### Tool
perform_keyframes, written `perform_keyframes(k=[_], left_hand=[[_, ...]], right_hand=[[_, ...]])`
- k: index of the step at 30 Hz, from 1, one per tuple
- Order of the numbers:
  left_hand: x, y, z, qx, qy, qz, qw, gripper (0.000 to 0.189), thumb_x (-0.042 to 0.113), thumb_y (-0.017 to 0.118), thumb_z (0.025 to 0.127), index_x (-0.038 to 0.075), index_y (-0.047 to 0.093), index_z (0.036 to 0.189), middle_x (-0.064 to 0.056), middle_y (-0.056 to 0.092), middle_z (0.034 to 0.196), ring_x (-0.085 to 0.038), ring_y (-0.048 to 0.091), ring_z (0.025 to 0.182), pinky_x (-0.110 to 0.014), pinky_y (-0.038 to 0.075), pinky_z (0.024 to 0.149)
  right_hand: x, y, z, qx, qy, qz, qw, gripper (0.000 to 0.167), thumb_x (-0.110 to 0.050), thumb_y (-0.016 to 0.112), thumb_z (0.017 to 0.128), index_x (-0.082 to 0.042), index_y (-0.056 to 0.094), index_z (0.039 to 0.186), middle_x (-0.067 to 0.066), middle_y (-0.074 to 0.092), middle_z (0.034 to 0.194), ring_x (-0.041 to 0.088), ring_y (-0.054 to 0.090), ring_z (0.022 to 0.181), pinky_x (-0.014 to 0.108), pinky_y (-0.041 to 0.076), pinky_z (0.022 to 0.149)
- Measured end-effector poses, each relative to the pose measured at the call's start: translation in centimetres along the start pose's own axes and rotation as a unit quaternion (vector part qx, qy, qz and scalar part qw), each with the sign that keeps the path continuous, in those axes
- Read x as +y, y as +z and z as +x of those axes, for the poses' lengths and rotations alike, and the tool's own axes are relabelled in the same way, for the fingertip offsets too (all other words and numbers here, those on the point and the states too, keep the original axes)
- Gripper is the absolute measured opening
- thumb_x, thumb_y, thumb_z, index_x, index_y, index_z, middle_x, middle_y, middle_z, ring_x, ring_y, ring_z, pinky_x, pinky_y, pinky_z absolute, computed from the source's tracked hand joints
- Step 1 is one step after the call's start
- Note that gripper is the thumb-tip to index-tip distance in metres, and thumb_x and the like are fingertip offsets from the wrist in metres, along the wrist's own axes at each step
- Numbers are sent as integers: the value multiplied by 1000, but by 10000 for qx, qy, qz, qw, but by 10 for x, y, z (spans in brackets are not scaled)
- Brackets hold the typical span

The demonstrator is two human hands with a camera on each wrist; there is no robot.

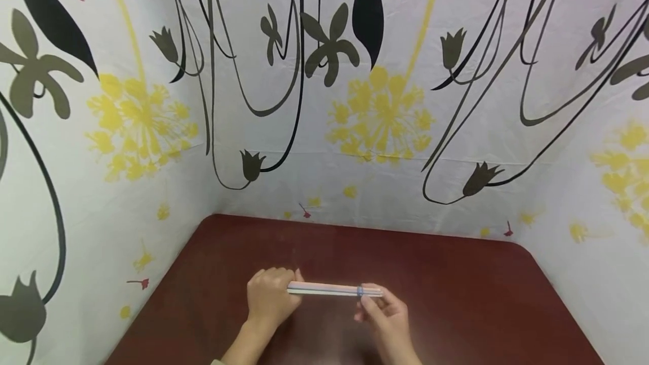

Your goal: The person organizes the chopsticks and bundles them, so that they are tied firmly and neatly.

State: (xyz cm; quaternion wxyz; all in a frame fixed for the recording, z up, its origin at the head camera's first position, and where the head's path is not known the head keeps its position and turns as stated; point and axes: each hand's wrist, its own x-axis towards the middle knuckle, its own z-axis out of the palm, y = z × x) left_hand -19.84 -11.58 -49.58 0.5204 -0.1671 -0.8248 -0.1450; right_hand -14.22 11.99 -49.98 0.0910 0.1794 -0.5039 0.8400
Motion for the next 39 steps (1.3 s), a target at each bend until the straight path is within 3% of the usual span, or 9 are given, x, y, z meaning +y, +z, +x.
perform_keyframes(k=[4,10,14,18,23,26,29,36,39], left_hand=[[2,2,4,49,91,-98,9999,40,21,56,76,23,28,48,10,31,44,-5,17,42,-20,18,40],[2,3,14,309,309,126,9990,39,21,54,79,22,29,49,8,32,44,-9,23,38,-22,19,40],[5,2,14,459,418,213,9978,39,21,54,80,20,30,49,7,33,44,-11,25,38,-24,19,40],[11,-3,1,599,540,140,9966,42,21,52,86,20,30,50,8,32,45,-10,24,39,-24,19,42],[17,-9,-10,417,493,314,9974,45,26,41,92,21,29,49,10,26,46,-3,14,46,-20,15,43],[18,-12,-4,415,468,424,9971,44,27,40,90,21,29,49,11,24,47,0,10,50,-19,13,44],[20,-15,7,643,512,375,9959,43,26,41,89,21,29,49,11,22,47,0,10,49,-19,13,43],[27,-17,17,767,612,167,9950,46,24,41,92,21,29,48,12,23,46,1,9,50,-17,11,44],[25,-12,14,774,685,192,9945,45,23,42,91,20,30,48,12,24,46,0,9,51,-17,12,43]], right_hand=[[-4,3,4,498,-396,-545,9965,34,21,56,87,-2,75,104,1,67,105,5,60,71,21,49,54],[-13,1,15,523,-669,-1208,9890,25,22,65,81,8,70,101,3,70,100,7,66,80,24,56,61],[-18,-4,20,295,-564,-2104,9755,25,16,76,76,1,72,95,4,73,91,9,70,81,27,58,70],[-18,-8,13,-57,141,-2616,9651,22,4,83,74,-3,75,93,5,75,88,11,69,78,29,58,70],[-15,-10,-1,78,722,-2391,9683,30,1,82,76,2,72,105,-2,76,95,9,71,83,30,59,69],[-11,-11,-1,142,42,-2071,9782,28,13,75,77,4,69,103,-2,74,96,8,69,85,28,58,67],[-9,-9,4,289,-508,-2188,9740,24,17,75,75,-1,72,90,1,72,89,9,68,78,27,58,64],[-17,-3,8,269,582,-2962,9530,19,-5,84,76,-5,79,95,-1,77,90,9,71,80,28,57,69],[-16,-7,9,53,379,-2861,9574,24,-3,83,77,-3,77,101,0,77,94,10,72,83,28,58,71]])
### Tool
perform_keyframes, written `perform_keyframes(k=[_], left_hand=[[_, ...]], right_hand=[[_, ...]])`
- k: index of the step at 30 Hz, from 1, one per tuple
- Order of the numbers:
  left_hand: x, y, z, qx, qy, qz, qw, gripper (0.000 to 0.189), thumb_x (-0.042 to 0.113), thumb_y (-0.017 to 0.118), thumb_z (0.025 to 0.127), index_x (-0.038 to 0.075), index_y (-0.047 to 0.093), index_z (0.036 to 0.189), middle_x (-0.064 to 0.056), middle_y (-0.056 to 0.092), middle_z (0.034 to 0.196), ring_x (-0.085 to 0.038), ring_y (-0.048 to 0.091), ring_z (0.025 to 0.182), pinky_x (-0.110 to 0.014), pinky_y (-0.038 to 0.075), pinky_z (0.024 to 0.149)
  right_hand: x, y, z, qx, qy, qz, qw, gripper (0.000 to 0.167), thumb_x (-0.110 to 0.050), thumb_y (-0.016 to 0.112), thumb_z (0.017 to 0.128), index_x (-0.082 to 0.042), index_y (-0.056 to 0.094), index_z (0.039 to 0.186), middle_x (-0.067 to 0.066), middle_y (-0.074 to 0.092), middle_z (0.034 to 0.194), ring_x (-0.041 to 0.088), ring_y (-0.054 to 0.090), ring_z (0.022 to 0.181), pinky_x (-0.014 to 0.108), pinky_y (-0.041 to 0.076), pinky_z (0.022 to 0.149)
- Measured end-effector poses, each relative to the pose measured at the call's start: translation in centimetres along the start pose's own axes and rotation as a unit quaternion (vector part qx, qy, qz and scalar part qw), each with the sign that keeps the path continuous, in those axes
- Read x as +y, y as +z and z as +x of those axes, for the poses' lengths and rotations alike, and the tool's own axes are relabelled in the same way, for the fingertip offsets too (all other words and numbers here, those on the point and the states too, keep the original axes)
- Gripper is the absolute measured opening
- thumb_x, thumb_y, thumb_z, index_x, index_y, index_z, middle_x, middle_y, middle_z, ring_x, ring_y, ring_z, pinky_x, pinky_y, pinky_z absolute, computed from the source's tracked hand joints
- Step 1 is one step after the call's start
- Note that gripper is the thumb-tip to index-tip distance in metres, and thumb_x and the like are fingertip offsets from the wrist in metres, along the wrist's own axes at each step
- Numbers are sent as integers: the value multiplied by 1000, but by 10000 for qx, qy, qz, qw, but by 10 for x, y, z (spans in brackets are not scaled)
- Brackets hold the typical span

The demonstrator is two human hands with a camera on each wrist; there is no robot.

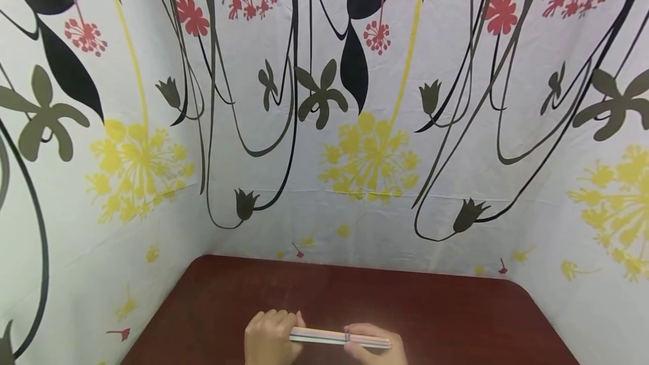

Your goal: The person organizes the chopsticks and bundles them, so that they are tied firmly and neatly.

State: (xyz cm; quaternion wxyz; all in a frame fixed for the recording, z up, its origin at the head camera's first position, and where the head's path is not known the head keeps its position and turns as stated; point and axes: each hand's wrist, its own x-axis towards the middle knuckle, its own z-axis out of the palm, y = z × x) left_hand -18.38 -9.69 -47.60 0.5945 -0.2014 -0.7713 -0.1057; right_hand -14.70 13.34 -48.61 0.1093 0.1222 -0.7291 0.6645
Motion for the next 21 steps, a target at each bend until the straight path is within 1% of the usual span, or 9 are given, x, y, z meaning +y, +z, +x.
perform_keyframes(k=[5,8,10,13,14,16,18,19,21], left_hand=[[-8,5,-11,-28,42,85,10000,44,22,44,91,19,32,49,8,30,44,-6,18,42,-20,16,42],[-9,8,-15,-141,70,112,9998,43,21,44,90,19,31,49,8,31,44,-8,20,40,-21,17,42],[-8,9,-17,-248,69,150,9996,44,21,43,91,20,31,48,9,31,44,-8,21,40,-22,18,42],[-3,9,-20,-385,51,192,9991,43,21,42,90,20,31,48,8,32,44,-9,24,39,-23,19,42],[0,8,-22,-471,22,195,9987,44,21,41,91,19,32,48,8,32,44,-10,26,39,-23,20,42],[4,7,-23,-566,-32,168,9983,42,20,44,89,18,35,48,8,36,44,-11,30,39,-24,22,42],[5,8,-20,-604,-4,166,9980,40,20,46,87,19,37,48,8,38,44,-10,30,38,-24,22,41],[4,9,-18,-656,-5,169,9977,39,20,47,86,19,39,48,8,40,44,-10,30,38,-23,22,41],[2,11,-13,-703,-25,195,9973,38,20,49,83,19,39,47,8,40,43,-8,26,39,-23,20,41]], right_hand=[[11,-8,4,81,-1150,518,9920,29,15,78,72,-1,76,96,5,76,91,12,72,83,28,59,67],[14,-12,9,-179,-1840,35,9827,27,9,82,72,-6,79,95,3,76,89,11,72,80,25,58,64],[15,-14,13,-380,-2310,-425,9713,27,5,85,72,-8,80,96,3,76,90,11,73,80,23,57,63],[16,-15,16,-585,-3078,-1060,9437,27,-2,88,72,-7,80,97,4,77,90,10,74,79,20,56,64],[16,-15,15,-597,-3218,-1353,9352,26,-6,88,73,-8,80,97,2,77,91,8,73,81,19,56,67],[12,-14,15,-501,-3586,-2057,9092,23,-19,87,76,-13,80,97,-3,77,91,4,72,81,19,55,71],[6,-13,18,-338,-4031,-2573,8776,24,-29,84,80,-15,80,99,-5,77,92,5,71,80,22,54,74],[2,-12,19,-302,-4151,-2718,8677,26,-33,82,81,-15,79,100,-5,77,93,7,71,81,24,54,76],[-3,-13,23,-289,-4271,-2790,8596,29,-36,79,85,-13,78,103,-3,77,94,10,72,80,25,55,77]])
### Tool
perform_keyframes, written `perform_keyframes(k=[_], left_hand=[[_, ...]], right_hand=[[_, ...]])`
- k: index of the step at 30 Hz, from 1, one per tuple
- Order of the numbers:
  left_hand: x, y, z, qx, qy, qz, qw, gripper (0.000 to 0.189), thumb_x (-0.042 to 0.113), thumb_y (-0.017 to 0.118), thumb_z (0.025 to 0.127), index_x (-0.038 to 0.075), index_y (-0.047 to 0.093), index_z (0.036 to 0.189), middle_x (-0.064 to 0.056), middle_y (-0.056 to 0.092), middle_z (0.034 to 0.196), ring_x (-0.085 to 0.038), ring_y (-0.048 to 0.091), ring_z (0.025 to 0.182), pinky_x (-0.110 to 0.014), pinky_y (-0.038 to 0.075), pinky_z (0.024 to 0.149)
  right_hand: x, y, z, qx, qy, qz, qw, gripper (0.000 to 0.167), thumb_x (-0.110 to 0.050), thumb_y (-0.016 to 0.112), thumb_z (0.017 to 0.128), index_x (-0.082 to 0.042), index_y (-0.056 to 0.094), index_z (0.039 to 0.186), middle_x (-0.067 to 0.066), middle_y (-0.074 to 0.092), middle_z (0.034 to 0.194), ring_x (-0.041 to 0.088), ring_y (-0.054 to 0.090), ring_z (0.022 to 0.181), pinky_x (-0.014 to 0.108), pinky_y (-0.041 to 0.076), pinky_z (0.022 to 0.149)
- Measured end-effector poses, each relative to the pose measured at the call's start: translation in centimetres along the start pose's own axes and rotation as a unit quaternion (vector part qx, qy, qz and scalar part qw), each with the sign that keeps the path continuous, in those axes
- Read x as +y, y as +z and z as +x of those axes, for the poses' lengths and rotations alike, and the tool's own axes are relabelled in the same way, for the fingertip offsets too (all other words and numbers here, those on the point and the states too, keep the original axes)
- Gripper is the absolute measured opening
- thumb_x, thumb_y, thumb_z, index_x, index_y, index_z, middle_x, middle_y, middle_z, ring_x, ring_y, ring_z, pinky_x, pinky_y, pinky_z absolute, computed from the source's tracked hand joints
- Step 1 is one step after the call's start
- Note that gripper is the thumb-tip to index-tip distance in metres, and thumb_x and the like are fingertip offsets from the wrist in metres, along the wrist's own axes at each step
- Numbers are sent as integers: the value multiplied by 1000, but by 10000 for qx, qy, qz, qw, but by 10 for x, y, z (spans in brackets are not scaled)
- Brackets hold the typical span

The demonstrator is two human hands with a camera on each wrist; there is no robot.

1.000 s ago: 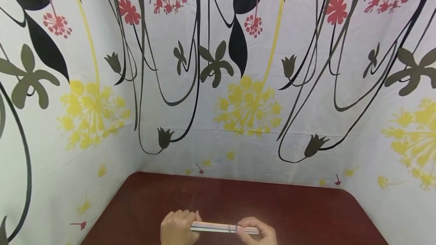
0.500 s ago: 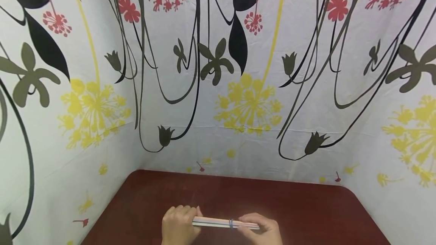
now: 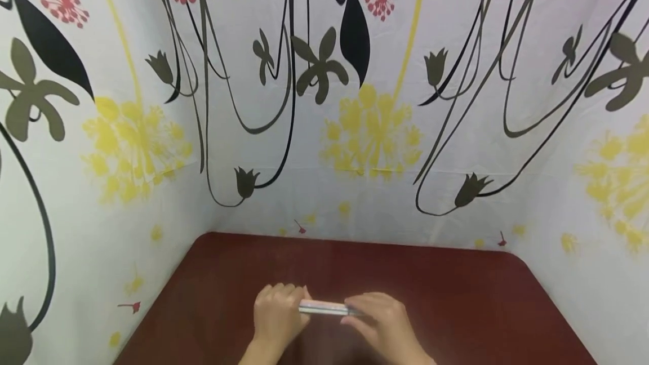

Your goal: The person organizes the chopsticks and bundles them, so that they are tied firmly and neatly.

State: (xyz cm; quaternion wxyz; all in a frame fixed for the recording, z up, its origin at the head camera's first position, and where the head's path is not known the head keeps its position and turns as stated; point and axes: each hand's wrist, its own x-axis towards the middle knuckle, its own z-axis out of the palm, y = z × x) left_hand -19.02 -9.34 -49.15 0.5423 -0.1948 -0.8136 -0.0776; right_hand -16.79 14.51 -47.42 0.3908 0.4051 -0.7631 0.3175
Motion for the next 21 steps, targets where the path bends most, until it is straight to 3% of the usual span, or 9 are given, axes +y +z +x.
perform_keyframes(k=[4,8,15,19,21], left_hand=[[-6,0,7,-154,-103,33,9998,37,19,50,80,20,34,46,9,34,42,-5,15,43,-21,15,42],[-5,-1,11,-199,-155,47,9997,37,19,51,78,20,32,46,9,31,42,-5,11,45,-20,14,42],[2,-2,20,-163,-232,116,9995,35,20,52,79,18,40,46,6,38,41,-10,23,38,-24,19,41],[8,-3,23,-154,-104,101,9998,35,19,52,80,17,42,46,5,42,42,-12,29,36,-25,21,40],[9,-4,22,-224,-39,114,9997,34,18,53,79,16,43,47,5,43,42,-12,31,36,-25,22,40]], right_hand=[[4,-6,8,-187,-247,73,9995,27,-29,74,91,-7,76,106,1,76,96,15,73,83,28,56,82],[3,-9,16,-426,-490,-396,9971,25,-28,67,97,-5,76,103,1,76,95,14,73,84,36,55,88],[-6,-5,31,-466,-354,-829,9948,35,-37,64,97,-6,77,98,1,76,92,14,73,81,37,56,85],[-12,2,32,-571,-262,-798,9948,42,-44,56,99,-8,77,96,-1,76,90,13,73,79,32,58,78],[-14,2,30,-652,-131,-606,9959,37,-43,63,95,-8,75,98,-1,75,90,12,72,78,27,58,74]])
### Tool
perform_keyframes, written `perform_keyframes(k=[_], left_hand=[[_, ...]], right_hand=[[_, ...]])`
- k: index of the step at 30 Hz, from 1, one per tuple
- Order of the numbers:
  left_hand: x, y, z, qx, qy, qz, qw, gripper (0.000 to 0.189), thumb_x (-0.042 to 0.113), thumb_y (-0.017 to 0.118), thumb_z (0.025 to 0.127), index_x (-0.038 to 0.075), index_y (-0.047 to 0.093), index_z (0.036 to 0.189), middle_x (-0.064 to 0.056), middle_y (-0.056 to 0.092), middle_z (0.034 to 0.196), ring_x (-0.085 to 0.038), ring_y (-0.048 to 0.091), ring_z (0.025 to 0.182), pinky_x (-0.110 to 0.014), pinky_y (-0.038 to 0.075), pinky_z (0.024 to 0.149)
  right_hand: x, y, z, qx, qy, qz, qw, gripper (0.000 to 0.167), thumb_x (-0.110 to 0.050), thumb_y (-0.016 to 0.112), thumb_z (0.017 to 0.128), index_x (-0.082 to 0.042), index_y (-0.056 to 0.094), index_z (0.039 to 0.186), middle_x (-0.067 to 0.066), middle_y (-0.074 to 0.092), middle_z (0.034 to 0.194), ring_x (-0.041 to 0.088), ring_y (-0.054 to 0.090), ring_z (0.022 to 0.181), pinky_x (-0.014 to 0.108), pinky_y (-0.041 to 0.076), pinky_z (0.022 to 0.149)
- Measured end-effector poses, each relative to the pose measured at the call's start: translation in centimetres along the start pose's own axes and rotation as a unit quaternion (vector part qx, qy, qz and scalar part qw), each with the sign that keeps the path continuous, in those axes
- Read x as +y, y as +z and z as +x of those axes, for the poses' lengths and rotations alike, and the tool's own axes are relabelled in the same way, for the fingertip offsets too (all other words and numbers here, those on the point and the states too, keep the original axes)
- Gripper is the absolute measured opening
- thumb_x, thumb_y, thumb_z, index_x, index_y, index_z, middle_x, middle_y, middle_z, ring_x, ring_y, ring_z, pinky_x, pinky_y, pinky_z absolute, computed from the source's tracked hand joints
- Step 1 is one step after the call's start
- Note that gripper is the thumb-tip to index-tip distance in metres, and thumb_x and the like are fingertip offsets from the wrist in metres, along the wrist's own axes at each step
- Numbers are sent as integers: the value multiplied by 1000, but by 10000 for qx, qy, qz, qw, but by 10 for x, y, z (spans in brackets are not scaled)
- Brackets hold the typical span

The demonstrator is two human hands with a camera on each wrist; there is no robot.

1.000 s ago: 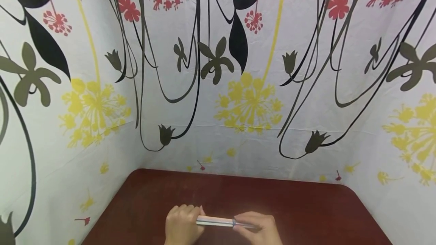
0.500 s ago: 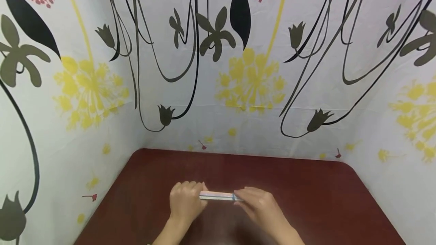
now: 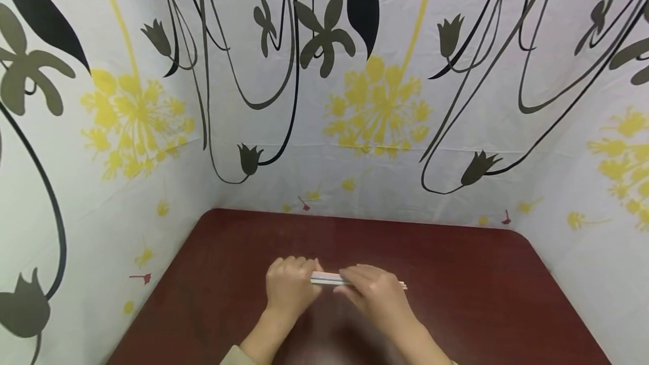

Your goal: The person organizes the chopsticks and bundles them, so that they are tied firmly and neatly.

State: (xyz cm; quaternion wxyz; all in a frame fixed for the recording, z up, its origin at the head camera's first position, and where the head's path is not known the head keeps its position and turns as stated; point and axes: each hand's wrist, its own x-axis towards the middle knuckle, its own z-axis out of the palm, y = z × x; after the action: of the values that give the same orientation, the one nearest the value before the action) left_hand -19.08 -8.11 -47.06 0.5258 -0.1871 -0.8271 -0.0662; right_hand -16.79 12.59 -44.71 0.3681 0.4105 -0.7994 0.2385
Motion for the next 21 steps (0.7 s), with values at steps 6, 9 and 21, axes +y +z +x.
perform_keyframes(k=[6,9,21], left_hand=[[-8,-1,-6,-250,-129,24,9996,32,18,56,77,16,45,47,4,42,43,-13,29,38,-26,21,42],[-10,1,-7,-175,-168,-38,9997,33,18,53,79,16,43,47,5,41,43,-12,28,38,-25,20,42],[-1,1,-5,2,-40,-70,10000,40,19,46,88,15,47,48,3,48,45,-16,38,37,-28,27,41]], right_hand=[[6,-6,-7,-42,250,282,9993,38,-18,89,68,-5,77,102,2,76,97,21,75,85,31,58,76],[7,-7,-7,-105,114,32,9999,33,-14,86,70,-5,77,101,1,76,95,19,74,82,32,59,73],[-4,5,-2,-296,32,-226,9993,42,-22,89,70,-8,76,108,0,76,98,14,74,86,30,58,72]])
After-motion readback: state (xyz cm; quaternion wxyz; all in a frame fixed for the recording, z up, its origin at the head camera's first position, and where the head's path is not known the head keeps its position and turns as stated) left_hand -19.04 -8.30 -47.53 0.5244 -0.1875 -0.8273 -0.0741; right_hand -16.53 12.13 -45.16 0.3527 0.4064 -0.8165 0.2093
